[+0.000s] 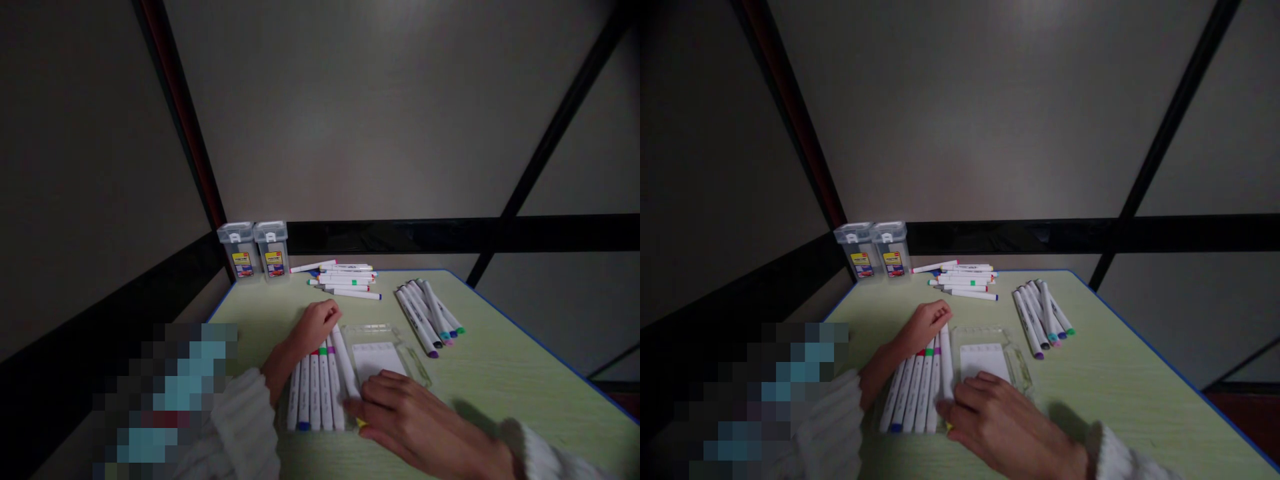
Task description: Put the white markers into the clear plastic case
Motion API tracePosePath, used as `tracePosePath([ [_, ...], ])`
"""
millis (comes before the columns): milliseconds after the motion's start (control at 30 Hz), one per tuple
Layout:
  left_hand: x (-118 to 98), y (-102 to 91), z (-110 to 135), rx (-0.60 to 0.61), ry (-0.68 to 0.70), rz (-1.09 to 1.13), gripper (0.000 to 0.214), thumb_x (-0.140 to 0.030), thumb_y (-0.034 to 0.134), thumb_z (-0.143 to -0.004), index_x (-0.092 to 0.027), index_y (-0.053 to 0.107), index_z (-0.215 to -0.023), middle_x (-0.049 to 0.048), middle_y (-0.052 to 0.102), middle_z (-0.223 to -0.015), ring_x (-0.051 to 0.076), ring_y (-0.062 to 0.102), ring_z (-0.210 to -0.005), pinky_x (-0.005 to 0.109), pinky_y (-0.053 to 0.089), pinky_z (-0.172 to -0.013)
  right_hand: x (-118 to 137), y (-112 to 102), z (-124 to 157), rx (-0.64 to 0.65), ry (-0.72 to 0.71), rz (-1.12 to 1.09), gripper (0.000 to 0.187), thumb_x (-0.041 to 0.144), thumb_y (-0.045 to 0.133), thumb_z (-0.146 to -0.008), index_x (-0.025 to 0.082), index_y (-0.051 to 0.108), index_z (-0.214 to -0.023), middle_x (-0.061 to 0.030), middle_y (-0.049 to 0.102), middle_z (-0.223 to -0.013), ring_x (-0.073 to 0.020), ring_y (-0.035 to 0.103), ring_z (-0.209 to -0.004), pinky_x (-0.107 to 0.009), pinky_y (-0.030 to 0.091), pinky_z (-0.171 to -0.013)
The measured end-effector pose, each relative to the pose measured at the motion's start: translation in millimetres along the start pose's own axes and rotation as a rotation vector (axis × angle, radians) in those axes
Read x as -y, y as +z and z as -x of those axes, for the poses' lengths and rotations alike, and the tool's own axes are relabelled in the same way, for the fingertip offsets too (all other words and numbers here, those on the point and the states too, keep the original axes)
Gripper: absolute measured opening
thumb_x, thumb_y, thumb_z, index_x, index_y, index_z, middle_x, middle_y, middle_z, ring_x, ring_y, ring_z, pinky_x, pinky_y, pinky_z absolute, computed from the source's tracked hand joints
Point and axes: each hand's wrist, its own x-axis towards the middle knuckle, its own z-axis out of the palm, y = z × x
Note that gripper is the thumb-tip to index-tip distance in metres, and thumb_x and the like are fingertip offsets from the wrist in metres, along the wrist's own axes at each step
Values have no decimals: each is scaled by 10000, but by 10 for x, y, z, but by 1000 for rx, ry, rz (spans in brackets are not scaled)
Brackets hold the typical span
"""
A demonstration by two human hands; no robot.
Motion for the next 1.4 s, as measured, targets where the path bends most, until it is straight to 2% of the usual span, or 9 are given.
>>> tracePosePath([
  [200,46,18,-16,14,-104,208,169,-265,506,-719,-126,529,-625,-45,441,-487,67,403,-469,180,283,-457,2,-2,-1,68,3,-19,254,295,377,-893,211,507,-1094,-30,593,-868,-184,529,-778,-337,415,-720],
  [467,10,3,-24,36,-172,328,118,-220,550,-671,-111,562,-626,-30,501,-509,64,438,-488,173,331,-476,12,-5,6,87,21,-21,326,294,383,-889,178,474,-1179,-57,605,-926,-200,545,-840,-354,427,-773],
  [733,66,38,-21,74,-142,319,152,-247,542,-682,-105,593,-663,-3,542,-569,77,473,-535,182,363,-512,11,-3,15,52,35,20,412,346,399,-879,118,454,-1217,-93,599,-913,-212,541,-832,-360,437,-762],
  [1067,41,25,-17,87,-148,293,167,-260,527,-694,-111,598,-670,-11,536,-558,78,463,-528,184,354,-511,28,-37,13,41,84,-90,373,325,441,-865,164,482,-1199,-65,576,-894,-185,530,-800,-315,441,-712],
  [1400,74,41,-20,79,-142,274,177,-255,498,-709,-106,593,-695,-16,507,-552,73,441,-522,176,337,-491,37,-5,29,26,138,-144,450,309,521,-810,196,444,-1239,-79,557,-1024,-229,524,-912,-382,427,-782],
])
